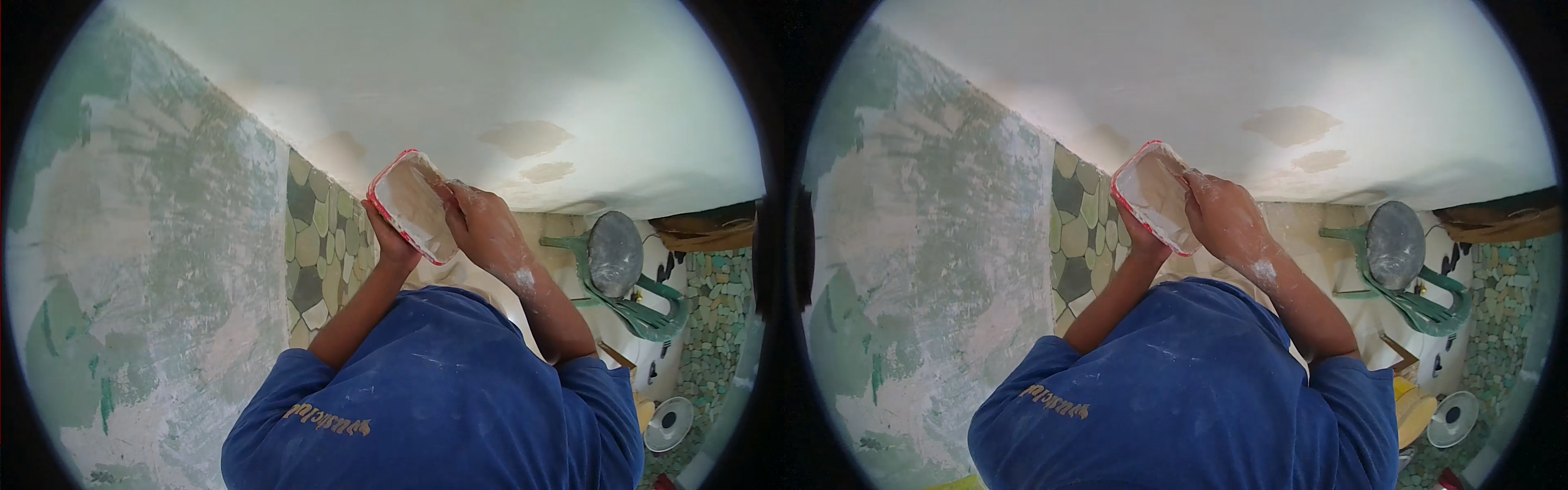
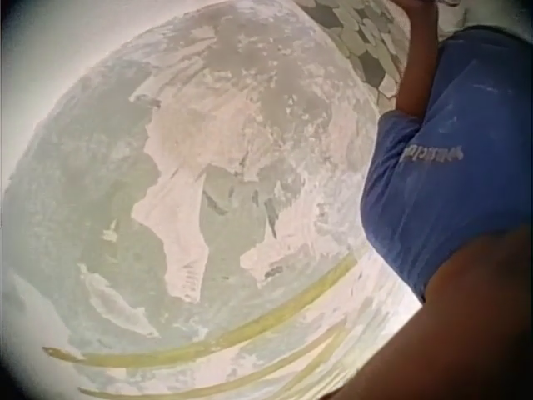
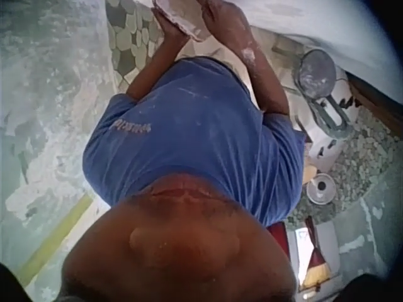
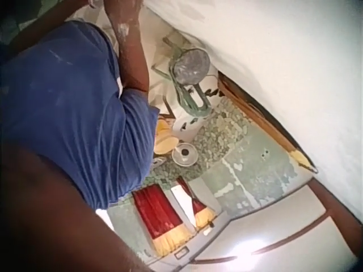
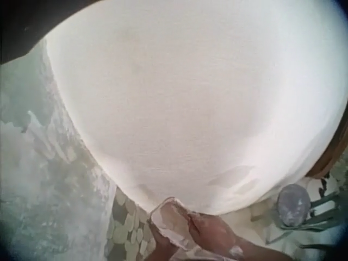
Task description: The recorder applies putty to a wall using a spatula/putty knife.
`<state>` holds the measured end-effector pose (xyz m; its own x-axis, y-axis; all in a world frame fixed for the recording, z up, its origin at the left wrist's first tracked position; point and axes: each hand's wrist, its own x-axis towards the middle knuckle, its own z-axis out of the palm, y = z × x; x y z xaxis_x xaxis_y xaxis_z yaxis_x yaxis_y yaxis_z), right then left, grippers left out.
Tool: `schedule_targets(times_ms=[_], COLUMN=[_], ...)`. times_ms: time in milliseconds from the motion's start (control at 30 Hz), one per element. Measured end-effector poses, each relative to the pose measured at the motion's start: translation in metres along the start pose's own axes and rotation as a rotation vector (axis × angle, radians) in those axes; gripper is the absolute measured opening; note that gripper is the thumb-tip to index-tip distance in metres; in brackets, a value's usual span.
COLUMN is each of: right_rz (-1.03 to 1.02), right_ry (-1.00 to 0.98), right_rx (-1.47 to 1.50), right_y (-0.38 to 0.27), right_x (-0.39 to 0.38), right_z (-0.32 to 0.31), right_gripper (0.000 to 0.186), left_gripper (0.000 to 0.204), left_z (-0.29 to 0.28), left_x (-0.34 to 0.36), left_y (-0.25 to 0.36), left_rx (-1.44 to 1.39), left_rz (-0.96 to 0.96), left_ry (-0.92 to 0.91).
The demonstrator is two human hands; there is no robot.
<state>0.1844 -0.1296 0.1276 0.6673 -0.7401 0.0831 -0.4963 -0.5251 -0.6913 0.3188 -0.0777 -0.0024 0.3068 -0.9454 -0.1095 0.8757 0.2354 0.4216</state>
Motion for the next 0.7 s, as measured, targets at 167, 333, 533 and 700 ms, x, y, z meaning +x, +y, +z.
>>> schedule_targets(times_ms=[167,333,533,700], right_rz=[0.056,0.098,0.161,0.297], right_ry=[-0.007,0.203,0.022,0.06], right_rx=[0.34,0.474,0.475,0.724], right_y=[-0.013,-0.017,-0.022,-0.02], right_x=[-0.009,-0.015,-0.029,-0.041], right_z=[0.018,0.036,0.046,0.057], right_gripper=[0.026,0.025,0.028,0.025], left_gripper=[0.076,0.077,0.074,0.075], left_z=[-0.014,-0.01,-0.022,-0.021], left_x=[-0.008,-0.014,-0.021,-0.024], left_y=[0.019,0.035,0.039,0.042], left_rx=[-0.049,-0.035,-0.039,-0.021], left_rz=[0.031,0.066,0.103,0.127], left_ry=[0.014,0.037,0.067,0.075])
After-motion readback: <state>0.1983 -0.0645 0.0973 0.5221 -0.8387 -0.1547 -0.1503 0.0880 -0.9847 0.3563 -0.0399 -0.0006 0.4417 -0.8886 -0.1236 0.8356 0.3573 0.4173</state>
